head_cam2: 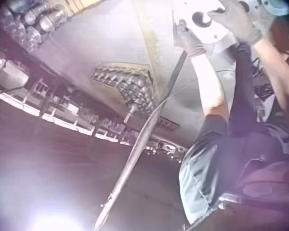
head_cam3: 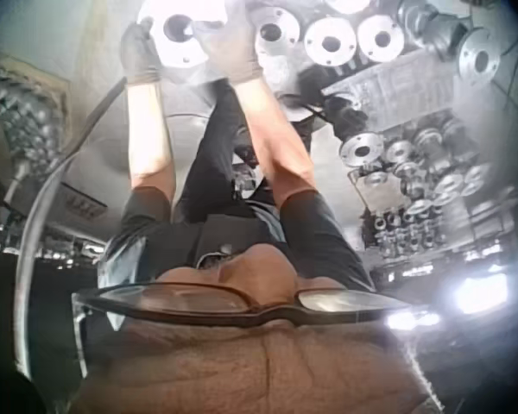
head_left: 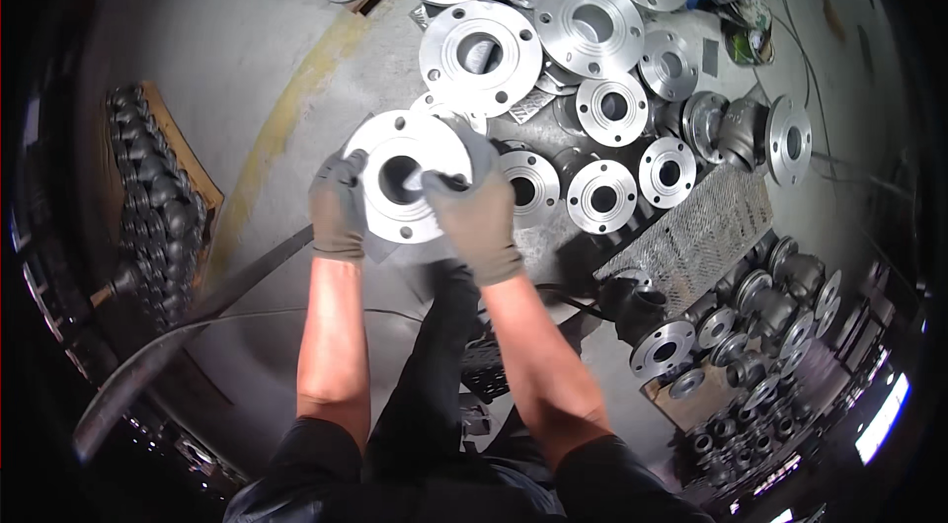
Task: Inspecting and grinding metal valve bodies to remove burrs or imperfections.
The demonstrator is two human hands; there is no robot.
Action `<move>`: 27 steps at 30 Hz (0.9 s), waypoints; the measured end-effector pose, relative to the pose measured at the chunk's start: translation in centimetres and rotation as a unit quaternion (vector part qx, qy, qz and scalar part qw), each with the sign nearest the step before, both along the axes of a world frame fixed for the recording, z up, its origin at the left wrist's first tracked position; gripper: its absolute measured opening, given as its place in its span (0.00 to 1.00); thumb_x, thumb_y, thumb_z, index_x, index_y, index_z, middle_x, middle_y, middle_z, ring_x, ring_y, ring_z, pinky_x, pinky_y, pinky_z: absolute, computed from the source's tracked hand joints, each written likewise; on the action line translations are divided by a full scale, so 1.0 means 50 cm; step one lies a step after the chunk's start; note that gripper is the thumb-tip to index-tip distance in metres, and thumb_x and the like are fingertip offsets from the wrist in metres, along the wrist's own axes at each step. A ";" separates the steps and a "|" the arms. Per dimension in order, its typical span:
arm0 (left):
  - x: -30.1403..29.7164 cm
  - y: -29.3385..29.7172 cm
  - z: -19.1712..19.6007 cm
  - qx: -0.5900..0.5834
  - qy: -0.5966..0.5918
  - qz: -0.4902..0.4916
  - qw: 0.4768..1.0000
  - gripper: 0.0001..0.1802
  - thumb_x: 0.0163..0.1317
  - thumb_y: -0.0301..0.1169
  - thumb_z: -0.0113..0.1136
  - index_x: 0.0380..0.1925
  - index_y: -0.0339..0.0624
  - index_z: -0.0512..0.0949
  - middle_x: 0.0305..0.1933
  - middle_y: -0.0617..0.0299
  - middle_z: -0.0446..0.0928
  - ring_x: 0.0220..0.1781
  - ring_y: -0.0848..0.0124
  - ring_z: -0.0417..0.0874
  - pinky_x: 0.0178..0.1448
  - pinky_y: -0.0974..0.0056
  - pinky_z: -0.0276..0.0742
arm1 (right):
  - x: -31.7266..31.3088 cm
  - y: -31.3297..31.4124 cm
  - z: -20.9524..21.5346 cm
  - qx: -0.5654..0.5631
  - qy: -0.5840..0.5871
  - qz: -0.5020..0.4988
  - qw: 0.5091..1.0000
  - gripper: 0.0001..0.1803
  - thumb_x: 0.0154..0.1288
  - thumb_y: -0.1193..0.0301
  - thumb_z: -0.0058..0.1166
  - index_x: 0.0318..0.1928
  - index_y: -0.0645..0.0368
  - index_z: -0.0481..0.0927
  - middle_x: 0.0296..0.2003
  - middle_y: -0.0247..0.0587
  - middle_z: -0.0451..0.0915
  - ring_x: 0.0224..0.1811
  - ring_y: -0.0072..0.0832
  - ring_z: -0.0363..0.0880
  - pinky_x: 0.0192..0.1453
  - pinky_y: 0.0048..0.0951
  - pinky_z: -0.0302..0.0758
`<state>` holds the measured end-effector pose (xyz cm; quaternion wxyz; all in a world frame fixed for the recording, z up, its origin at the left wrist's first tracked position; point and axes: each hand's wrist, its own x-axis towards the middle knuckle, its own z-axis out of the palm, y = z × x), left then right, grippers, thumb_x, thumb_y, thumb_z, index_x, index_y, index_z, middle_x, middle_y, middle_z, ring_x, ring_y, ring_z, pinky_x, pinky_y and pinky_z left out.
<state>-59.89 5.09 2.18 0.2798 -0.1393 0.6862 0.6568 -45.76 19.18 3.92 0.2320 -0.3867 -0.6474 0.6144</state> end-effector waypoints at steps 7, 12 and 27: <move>-0.069 -0.002 -0.084 0.134 0.018 0.069 0.988 0.08 0.80 0.25 0.60 0.41 0.31 0.85 0.46 0.59 0.85 0.47 0.68 0.85 0.60 0.59 0.84 | 0.072 -0.114 0.022 -0.032 -0.099 -0.012 0.994 0.41 0.71 0.72 0.73 0.80 0.70 0.70 0.68 0.68 0.81 0.68 0.55 0.86 0.73 0.50 0.83; -0.053 0.055 -0.083 0.120 0.004 0.118 0.986 0.14 0.83 0.28 0.57 0.53 0.28 0.86 0.54 0.51 0.89 0.55 0.64 0.91 0.65 0.58 0.86 | 0.257 -0.187 -0.016 -0.121 -0.151 0.033 0.980 0.40 0.70 0.71 0.74 0.78 0.70 0.72 0.65 0.68 0.83 0.66 0.58 0.87 0.72 0.52 0.83; 0.118 -0.144 -0.070 -0.113 0.083 -0.086 0.986 0.31 0.88 0.61 0.56 0.63 0.44 0.84 0.48 0.63 0.87 0.44 0.70 0.89 0.51 0.56 0.88 | 0.816 -0.197 -0.044 -0.053 -0.245 0.055 0.966 0.17 0.73 0.75 0.68 0.60 0.63 0.87 0.48 0.60 0.91 0.51 0.60 0.91 0.56 0.50 0.87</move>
